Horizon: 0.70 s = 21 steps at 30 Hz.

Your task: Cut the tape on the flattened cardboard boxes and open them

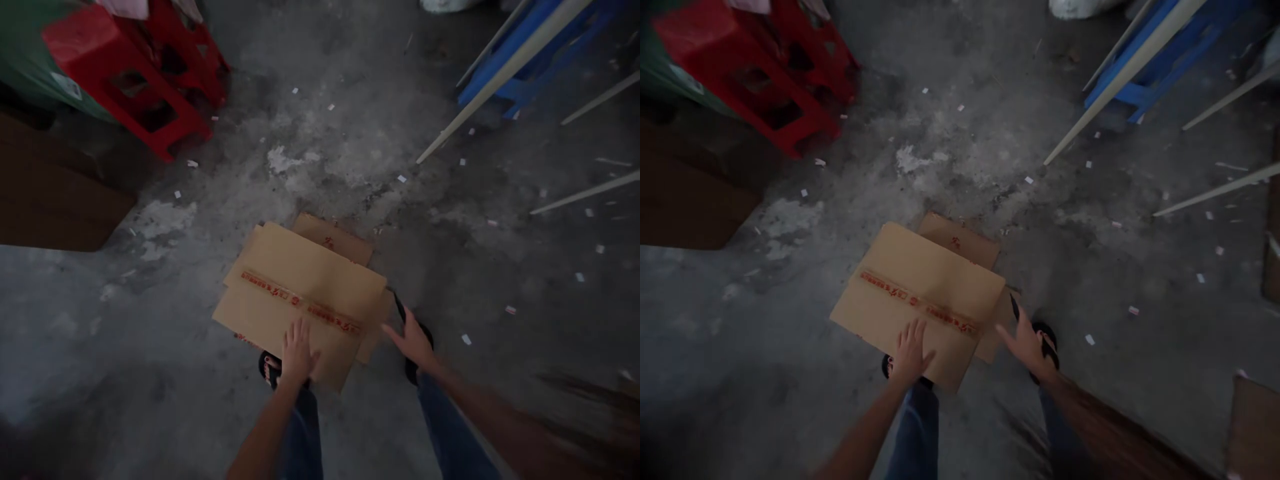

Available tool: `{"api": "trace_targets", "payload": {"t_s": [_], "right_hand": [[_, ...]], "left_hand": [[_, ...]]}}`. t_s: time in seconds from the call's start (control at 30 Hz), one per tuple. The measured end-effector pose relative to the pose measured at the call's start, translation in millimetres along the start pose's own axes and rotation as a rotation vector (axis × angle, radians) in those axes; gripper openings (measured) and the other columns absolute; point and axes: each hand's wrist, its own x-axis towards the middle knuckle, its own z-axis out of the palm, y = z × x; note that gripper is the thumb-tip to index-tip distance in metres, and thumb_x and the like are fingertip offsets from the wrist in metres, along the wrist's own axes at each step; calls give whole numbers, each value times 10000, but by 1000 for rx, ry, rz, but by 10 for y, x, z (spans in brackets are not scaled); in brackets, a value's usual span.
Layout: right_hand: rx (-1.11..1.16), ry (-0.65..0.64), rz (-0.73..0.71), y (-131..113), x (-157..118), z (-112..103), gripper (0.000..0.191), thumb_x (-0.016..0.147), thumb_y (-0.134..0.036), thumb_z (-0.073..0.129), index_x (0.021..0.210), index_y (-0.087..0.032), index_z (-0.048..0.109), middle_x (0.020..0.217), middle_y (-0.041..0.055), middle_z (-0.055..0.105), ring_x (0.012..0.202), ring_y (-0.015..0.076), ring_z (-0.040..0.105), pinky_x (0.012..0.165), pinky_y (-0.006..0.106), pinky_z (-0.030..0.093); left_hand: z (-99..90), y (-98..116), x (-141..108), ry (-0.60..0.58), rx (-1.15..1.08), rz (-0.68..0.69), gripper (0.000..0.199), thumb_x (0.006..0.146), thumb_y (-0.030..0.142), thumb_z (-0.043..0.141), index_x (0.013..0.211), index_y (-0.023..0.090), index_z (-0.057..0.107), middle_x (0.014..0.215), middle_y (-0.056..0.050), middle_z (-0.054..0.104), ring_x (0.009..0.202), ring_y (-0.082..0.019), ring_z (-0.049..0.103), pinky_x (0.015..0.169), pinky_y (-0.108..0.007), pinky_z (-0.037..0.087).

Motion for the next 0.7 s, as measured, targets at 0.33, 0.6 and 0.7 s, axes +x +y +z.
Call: {"api": "trace_targets", "payload": {"t_s": [0.33, 0.6, 0.7], "right_hand": [[80, -48, 249, -1229, 529, 98, 1210, 656, -354, 787, 1503, -131, -48, 1368, 290, 369, 1139, 388, 563, 912, 414, 459], [72, -53, 351, -1285, 524, 118, 1231, 634, -347, 801, 1492, -137, -56, 1381, 316, 340, 1132, 408, 557, 914, 419, 450], [66, -57, 323, -1279, 529, 130, 1229, 646, -395, 784, 1490, -131, -68, 1367, 303, 359, 1105, 394, 575, 901, 410, 457]], "left_hand": [[-2, -78, 726, -77, 184, 294, 865, 764, 429, 574, 1478, 79, 234, 1555, -167, 258, 1423, -367, 191, 1157, -529, 109], [-311, -160, 931, -147, 187, 426, 632, 783, 407, 631, 1316, 111, 465, 1357, -153, 496, 1272, -312, 405, 1168, -500, 93], [-341, -160, 1034, -150, 183, 418, 610, 744, 475, 676, 1216, 120, 522, 1208, -135, 568, 1178, -296, 454, 1120, -481, 221]]}}
